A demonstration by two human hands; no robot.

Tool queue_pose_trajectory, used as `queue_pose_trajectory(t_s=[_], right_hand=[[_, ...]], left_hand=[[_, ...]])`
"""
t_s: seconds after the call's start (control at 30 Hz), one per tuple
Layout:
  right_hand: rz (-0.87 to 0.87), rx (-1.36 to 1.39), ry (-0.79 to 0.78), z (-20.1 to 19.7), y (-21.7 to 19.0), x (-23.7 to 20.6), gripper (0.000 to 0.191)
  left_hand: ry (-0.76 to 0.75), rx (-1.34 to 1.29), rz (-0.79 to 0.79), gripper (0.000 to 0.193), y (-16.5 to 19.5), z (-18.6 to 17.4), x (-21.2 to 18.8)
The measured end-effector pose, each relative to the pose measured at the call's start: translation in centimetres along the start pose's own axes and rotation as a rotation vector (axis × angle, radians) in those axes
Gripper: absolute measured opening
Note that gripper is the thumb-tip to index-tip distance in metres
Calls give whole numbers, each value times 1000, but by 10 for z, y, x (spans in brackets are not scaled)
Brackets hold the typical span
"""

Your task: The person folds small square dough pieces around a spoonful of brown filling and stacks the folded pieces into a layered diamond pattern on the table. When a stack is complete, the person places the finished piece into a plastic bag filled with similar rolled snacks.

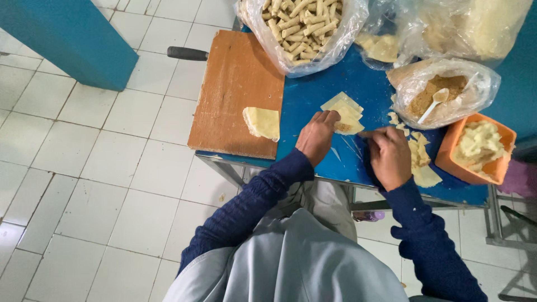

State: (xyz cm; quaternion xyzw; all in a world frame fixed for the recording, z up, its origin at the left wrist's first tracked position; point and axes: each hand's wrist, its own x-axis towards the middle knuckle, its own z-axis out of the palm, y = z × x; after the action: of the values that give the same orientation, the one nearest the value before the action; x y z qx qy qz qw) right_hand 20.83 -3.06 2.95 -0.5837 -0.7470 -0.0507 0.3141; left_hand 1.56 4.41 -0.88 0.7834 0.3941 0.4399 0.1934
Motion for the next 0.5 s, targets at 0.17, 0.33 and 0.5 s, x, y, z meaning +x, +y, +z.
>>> queue_pose_trajectory(t_s=[0.17, 0.33, 0.5], right_hand=[[73, 85, 0, 10, 6, 7, 19], [33, 83, 4, 17, 11, 18, 15], [15, 59, 28, 15, 6, 20, 10]], left_hand=[[-22, -22, -2, 26, -2, -2, 1], [-4, -12, 21, 25, 0, -1, -1], [-20, -10, 27, 26, 1, -2, -4]])
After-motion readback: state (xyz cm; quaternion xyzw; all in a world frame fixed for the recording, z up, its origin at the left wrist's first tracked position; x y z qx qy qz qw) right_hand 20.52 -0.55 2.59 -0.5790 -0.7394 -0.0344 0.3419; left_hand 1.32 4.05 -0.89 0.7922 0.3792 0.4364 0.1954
